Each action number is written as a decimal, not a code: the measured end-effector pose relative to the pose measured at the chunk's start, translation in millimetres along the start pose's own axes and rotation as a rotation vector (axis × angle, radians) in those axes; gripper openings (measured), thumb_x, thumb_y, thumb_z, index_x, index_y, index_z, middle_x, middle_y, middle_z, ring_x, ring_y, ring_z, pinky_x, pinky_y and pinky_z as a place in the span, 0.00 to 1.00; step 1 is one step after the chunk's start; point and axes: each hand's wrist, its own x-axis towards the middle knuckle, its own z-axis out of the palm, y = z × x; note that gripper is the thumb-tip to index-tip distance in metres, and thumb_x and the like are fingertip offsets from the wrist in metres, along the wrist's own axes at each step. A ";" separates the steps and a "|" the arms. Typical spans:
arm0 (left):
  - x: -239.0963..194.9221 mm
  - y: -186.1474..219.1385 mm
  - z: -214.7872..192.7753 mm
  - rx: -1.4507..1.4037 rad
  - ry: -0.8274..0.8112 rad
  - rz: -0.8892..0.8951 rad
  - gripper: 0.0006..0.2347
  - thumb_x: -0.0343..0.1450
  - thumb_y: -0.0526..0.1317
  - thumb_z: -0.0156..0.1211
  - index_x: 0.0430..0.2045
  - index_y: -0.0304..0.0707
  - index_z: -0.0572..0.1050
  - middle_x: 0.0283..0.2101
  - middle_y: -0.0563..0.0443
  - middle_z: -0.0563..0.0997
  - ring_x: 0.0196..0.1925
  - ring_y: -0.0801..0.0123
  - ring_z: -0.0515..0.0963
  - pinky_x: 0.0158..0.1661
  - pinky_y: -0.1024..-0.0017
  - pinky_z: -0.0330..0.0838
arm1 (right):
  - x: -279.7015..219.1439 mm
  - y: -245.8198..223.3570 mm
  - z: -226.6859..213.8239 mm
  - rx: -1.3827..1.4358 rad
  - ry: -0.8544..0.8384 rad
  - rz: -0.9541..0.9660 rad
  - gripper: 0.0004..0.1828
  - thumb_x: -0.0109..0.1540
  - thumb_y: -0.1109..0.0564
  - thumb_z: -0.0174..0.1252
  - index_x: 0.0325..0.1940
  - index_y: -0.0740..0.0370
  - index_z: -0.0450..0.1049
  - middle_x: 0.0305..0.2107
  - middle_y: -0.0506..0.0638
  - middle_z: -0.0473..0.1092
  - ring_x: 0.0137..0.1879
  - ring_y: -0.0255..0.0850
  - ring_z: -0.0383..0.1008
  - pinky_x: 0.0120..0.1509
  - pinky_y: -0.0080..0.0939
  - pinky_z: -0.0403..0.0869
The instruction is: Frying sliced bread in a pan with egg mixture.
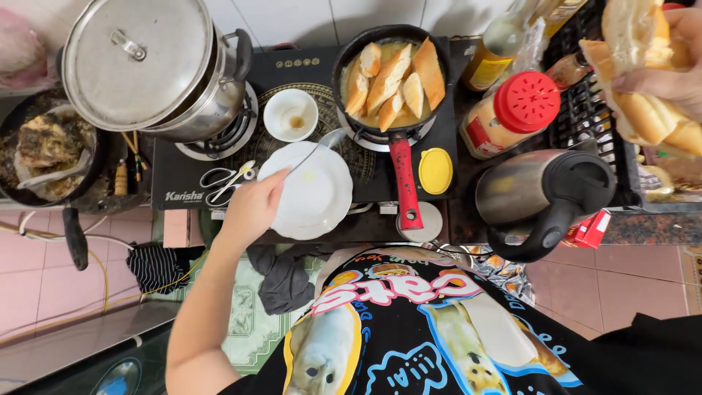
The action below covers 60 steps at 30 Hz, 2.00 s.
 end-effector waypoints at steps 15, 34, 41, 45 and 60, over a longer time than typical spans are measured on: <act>208.7 103.9 90.0 0.617 0.135 0.841 0.15 0.71 0.36 0.55 0.50 0.36 0.79 0.31 0.47 0.80 0.34 0.59 0.80 0.31 0.65 0.75 | 66.7 -66.0 105.7 -0.032 -0.133 0.231 0.45 0.56 0.54 0.70 0.73 0.69 0.59 0.52 0.57 0.72 0.54 0.42 0.76 0.55 0.40 0.76; 170.4 97.8 55.6 0.546 0.151 0.696 0.18 0.68 0.36 0.56 0.53 0.39 0.78 0.27 0.47 0.78 0.31 0.57 0.80 0.26 0.65 0.74 | 170.5 -11.6 303.1 -0.554 -0.056 0.333 0.53 0.53 0.27 0.67 0.73 0.55 0.59 0.60 0.65 0.64 0.67 0.59 0.64 0.70 0.58 0.63; 146.4 113.2 24.5 0.494 0.197 0.684 0.15 0.70 0.35 0.56 0.50 0.35 0.79 0.28 0.45 0.77 0.31 0.56 0.80 0.24 0.64 0.73 | 158.2 25.5 274.1 -0.596 0.168 0.069 0.38 0.60 0.30 0.64 0.65 0.54 0.69 0.59 0.69 0.58 0.63 0.67 0.56 0.64 0.62 0.57; 134.0 117.1 -8.8 0.462 0.169 0.590 0.15 0.68 0.35 0.57 0.49 0.40 0.80 0.26 0.46 0.77 0.30 0.56 0.80 0.27 0.60 0.73 | 106.8 17.9 228.3 -0.450 0.180 -0.027 0.21 0.62 0.48 0.66 0.54 0.61 0.73 0.52 0.66 0.64 0.62 0.62 0.63 0.70 0.54 0.64; 170.2 114.9 76.5 0.569 0.078 0.749 0.23 0.66 0.33 0.55 0.58 0.28 0.73 0.21 0.47 0.78 0.20 0.62 0.80 0.21 0.66 0.74 | -175.3 -42.1 288.1 0.474 -0.240 0.574 0.22 0.63 0.52 0.58 0.59 0.62 0.69 0.49 0.54 0.73 0.56 0.41 0.74 0.60 0.42 0.73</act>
